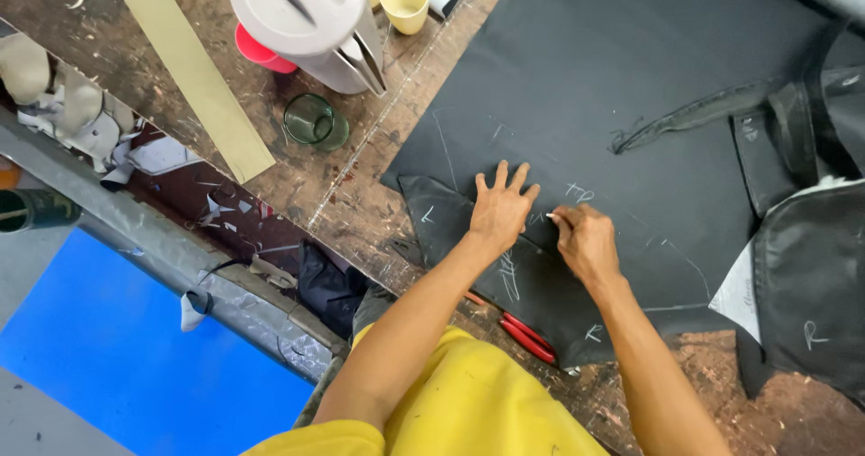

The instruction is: The person marks a chalk outline on a large sheet of black fabric, then cuts along the marked lines with shears. They reposition the fabric, align a pattern piece against the cut edge, and continue trimming the material on the workbench.

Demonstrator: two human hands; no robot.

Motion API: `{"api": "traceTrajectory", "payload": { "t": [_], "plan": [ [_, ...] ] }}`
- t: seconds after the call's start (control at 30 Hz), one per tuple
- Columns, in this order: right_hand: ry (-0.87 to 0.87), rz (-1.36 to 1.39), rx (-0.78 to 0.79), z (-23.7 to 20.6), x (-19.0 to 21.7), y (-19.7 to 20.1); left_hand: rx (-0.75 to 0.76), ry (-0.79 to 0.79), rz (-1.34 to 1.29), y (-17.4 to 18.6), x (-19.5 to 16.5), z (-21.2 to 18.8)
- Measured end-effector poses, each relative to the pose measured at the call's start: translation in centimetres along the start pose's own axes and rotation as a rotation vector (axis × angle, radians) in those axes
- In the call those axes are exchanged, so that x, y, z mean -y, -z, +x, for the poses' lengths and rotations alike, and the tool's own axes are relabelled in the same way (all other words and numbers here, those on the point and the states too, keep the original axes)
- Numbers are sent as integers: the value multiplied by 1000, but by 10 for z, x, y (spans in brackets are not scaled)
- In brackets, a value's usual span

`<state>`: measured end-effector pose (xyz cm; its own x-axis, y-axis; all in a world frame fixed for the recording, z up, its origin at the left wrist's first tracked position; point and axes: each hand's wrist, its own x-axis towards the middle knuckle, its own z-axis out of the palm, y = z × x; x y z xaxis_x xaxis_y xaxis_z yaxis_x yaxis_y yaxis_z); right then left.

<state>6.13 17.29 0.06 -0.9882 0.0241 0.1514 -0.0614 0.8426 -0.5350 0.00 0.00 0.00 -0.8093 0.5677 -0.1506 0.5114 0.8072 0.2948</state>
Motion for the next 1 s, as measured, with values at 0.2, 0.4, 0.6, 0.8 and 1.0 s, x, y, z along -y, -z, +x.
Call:
{"api": "traceTrajectory", "payload": {
  "t": [0.2,0.4,0.6,0.8,1.0],
  "plan": [
    [-31,-20,-36,4,4,1,26,-8,-6,2,2,-4],
    [-53,-54,55,6,0,6,20,1,-11,6,1,0],
    [-65,-33,54,11,0,3,35,7,-19,4,3,-2],
    [-90,-29,115,10,1,8,42,-1,-26,9,4,-3],
    [-47,12,36,10,2,7,31,-4,-28,9,6,-1]
  ]
}}
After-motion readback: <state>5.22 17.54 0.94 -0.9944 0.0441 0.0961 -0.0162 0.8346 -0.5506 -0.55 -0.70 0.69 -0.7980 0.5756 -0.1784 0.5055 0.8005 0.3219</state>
